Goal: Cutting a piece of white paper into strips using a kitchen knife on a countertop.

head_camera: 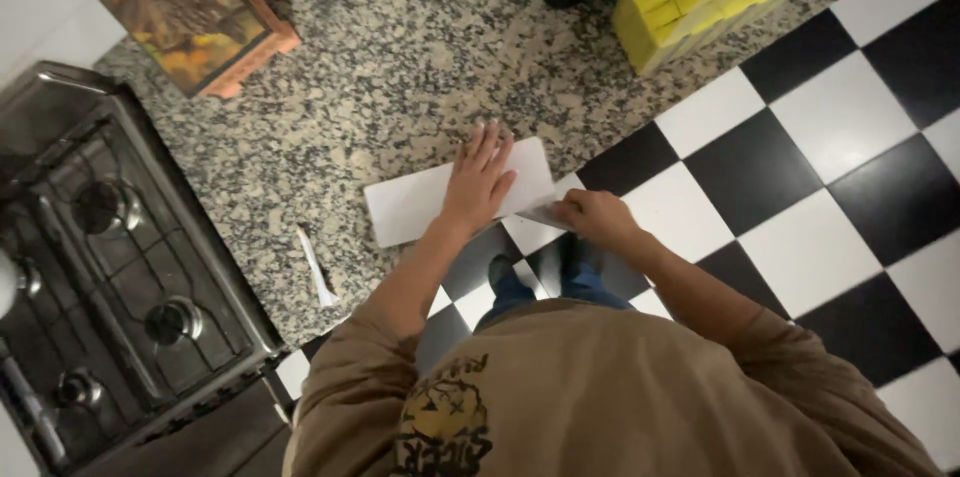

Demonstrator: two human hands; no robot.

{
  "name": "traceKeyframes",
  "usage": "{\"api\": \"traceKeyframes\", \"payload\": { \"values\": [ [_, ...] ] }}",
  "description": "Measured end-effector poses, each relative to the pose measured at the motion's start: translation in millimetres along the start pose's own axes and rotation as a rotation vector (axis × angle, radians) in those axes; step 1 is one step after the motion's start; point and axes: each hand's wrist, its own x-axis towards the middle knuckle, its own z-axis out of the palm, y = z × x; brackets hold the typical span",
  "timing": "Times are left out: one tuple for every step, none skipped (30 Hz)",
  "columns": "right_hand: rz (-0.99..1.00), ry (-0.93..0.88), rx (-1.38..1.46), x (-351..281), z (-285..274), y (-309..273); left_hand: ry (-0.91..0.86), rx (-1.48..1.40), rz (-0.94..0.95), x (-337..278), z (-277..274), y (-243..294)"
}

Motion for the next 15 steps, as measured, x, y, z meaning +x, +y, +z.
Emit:
{"api": "traceKeyframes", "payload": {
  "values": [
    [-0.010, 0.002, 0.004, 6, -7, 2, 0.003, 0.011, -0.002, 3, -13, -12],
    [0.012, -0.018, 0.003, 5, -11, 4, -0.068, 0.061, 0.079, -2, -24, -19],
    [0.034, -0.037, 0.002, 5, -14, 6, -0.140, 0.109, 0.161, -8, -36, -27],
    [0.020, -0.046, -0.001, 5, -18, 5, -0.136, 0.117, 0.146, -13, -43, -31],
    [0.016, -0.062, 0.019, 4, -22, 3, -0.226, 0.170, 0.197, -18, -51, -35],
    [0.015, -0.069, 0.042, 6, -28, 1, -0.316, 0.224, 0.258, -18, -59, -40],
    [0.004, -0.068, 0.042, 11, -33, -4, -0.313, 0.233, 0.253, -17, -61, -43],
    [0.036, -0.077, 0.030, 8, -36, -8, -0.364, 0.204, 0.249, -19, -61, -43],
    [0.068, -0.087, 0.018, 6, -39, -11, -0.416, 0.176, 0.245, -21, -60, -42],
    [0.074, -0.081, 0.017, 7, -38, -6, -0.415, 0.173, 0.253, -22, -54, -42],
    [0.019, -0.059, 0.001, 8, -38, -1, -0.391, 0.164, 0.240, -24, -47, -41],
    [-0.031, -0.035, -0.016, 8, -38, 5, -0.368, 0.151, 0.230, -24, -40, -40],
    [-0.020, -0.029, -0.017, 11, -40, 5, -0.368, 0.146, 0.242, -26, -35, -41],
    [-0.008, -0.059, 0.006, 11, -41, 6, -0.313, 0.132, 0.234, -29, -28, -39],
    [0.004, -0.088, 0.029, 12, -41, 7, -0.258, 0.117, 0.226, -33, -21, -38]
  ]
}}
